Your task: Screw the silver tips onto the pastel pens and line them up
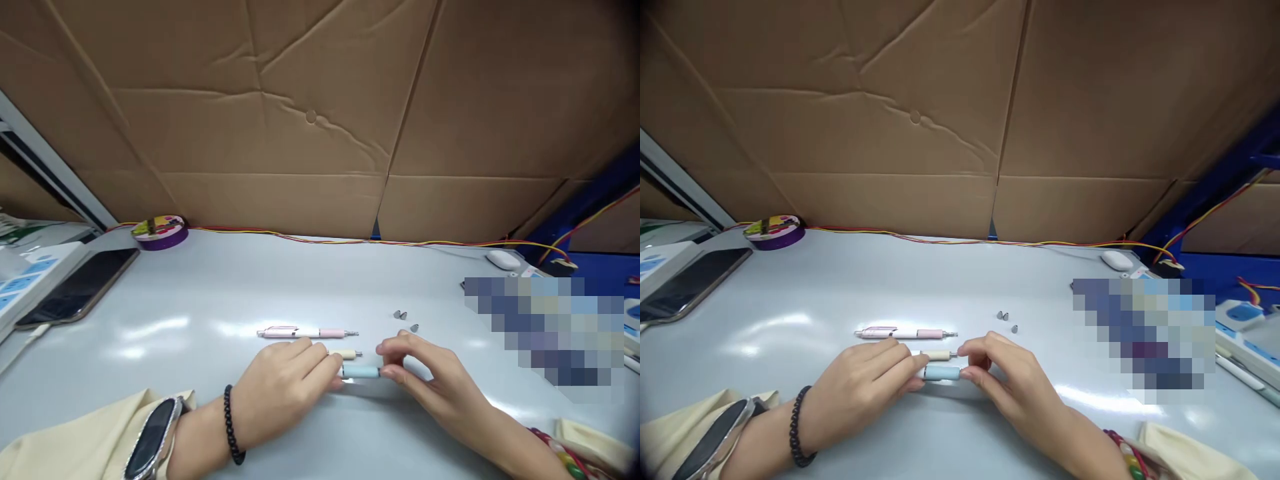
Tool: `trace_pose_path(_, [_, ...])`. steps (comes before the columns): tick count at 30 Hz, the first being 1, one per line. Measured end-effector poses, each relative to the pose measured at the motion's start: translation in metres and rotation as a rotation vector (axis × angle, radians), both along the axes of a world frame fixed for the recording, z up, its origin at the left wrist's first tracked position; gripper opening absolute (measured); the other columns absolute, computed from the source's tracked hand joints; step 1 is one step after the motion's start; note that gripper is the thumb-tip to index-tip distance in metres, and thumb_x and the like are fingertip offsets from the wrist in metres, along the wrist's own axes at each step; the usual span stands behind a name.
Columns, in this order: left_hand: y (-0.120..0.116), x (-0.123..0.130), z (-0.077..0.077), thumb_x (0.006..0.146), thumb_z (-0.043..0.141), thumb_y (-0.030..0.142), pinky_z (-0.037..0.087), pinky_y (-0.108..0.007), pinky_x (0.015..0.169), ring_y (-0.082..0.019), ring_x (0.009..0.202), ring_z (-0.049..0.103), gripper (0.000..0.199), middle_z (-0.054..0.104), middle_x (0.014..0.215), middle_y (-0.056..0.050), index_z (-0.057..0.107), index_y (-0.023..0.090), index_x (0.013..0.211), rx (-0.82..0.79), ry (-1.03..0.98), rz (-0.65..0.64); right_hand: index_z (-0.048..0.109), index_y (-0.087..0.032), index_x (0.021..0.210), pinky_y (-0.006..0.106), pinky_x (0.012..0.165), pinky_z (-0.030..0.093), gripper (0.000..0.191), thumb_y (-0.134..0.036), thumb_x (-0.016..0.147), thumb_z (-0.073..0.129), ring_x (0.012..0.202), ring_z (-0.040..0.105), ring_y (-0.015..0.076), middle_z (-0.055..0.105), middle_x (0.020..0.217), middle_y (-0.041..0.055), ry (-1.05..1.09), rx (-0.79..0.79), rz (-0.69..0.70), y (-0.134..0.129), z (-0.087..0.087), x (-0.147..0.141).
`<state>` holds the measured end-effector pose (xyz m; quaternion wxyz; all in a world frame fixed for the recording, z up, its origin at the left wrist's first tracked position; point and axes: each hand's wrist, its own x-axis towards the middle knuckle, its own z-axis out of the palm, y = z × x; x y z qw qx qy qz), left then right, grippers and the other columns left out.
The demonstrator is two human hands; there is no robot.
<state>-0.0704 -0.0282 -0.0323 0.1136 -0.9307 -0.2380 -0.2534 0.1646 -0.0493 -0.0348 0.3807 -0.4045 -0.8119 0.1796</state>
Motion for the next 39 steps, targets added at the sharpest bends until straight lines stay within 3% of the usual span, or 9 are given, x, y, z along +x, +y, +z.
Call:
trace_pose_path(8, [0.0019,-0.0006,0.0004,0.099,0.037,0.019,0.036,-0.026,0.049,-0.015,0.054,0.052,0.019,0.056,0.064,0.001,0.055,0.015,0.096,-0.003,0.011,0.003,0.056,-0.024,0.104,0.019,0.057,0.051,0.015,-0.021,0.092,0.048,0.057,0.061,0.0114,0.065,0.067,-0.0035,-0.042,-0.129,0.077,-0.0009,-0.0018,-0.0009])
trace_pose_path(13, [0.0021,-0.002,-0.001,0.102,0.028,0.025,0.041,-0.025,0.049,-0.015,0.06,0.057,0.027,0.059,0.073,-0.001,0.053,0.016,0.101,-0.042,0.009,0.022,0.06,-0.024,0.098,0.022,0.059,0.051,0.011,-0.019,0.088,0.056,0.065,0.063,0.0136,0.068,0.077,0.0003,0.001,-0.009,0.034,-0.001,-0.0032,-0.001])
trace_pose_path(17, [-0.0001,-0.0014,-0.0005,0.102,0.028,0.03,0.036,-0.023,0.044,-0.014,0.054,0.053,0.028,0.058,0.073,-0.001,0.053,0.017,0.103,-0.035,0.007,0.044,0.06,-0.023,0.093,0.027,0.061,0.052,0.015,-0.011,0.086,0.057,0.069,0.063,0.0155,0.068,0.077,0.0014,0.04,0.014,0.091,0.0006,-0.0038,0.0004])
trace_pose_path(23, [0.0014,0.0013,0.0005,0.097,0.036,0.014,0.043,-0.03,0.066,-0.018,0.074,0.058,0.02,0.061,0.074,-0.002,0.056,0.016,0.095,-0.072,-0.055,0.019,0.06,-0.024,0.097,0.029,0.064,0.053,0.026,-0.003,0.083,0.056,0.073,0.066,0.0165,0.071,0.083,0.0025,0.109,0.131,0.138,0.0011,-0.0016,0.0004])
trace_pose_path(28, [0.0029,-0.0011,-0.0006,0.098,0.027,0.014,0.043,-0.029,0.057,-0.017,0.061,0.056,0.028,0.06,0.071,-0.002,0.054,0.015,0.105,-0.088,0.002,0.039,0.061,-0.024,0.095,0.028,0.064,0.054,0.026,-0.002,0.082,0.057,0.074,0.067,0.0161,0.071,0.082,0.0018,0.107,0.135,0.13,0.0011,-0.0016,0.0007])
trace_pose_path(33, [0.0021,-0.0025,0.0,0.101,0.024,0.026,0.041,-0.025,0.045,-0.015,0.051,0.057,0.029,0.059,0.07,0.0,0.046,0.018,0.119,-0.085,0.032,-0.004,0.058,-0.024,0.099,0.028,0.067,0.054,0.024,-0.006,0.083,0.06,0.075,0.067,0.0158,0.071,0.083,0.0013,0.078,0.09,0.121,-0.0008,-0.0057,0.0027])
trace_pose_path(39, [0.0042,-0.0043,-0.0024,0.098,0.031,0.016,0.039,-0.023,0.042,-0.013,0.046,0.054,0.025,0.058,0.066,0.002,0.047,0.018,0.116,-0.046,0.04,-0.032,0.057,-0.024,0.097,0.028,0.064,0.052,0.019,-0.011,0.085,0.061,0.071,0.065,0.015,0.069,0.08,0.001,0.107,0.053,0.092,-0.0023,-0.0074,0.0045])
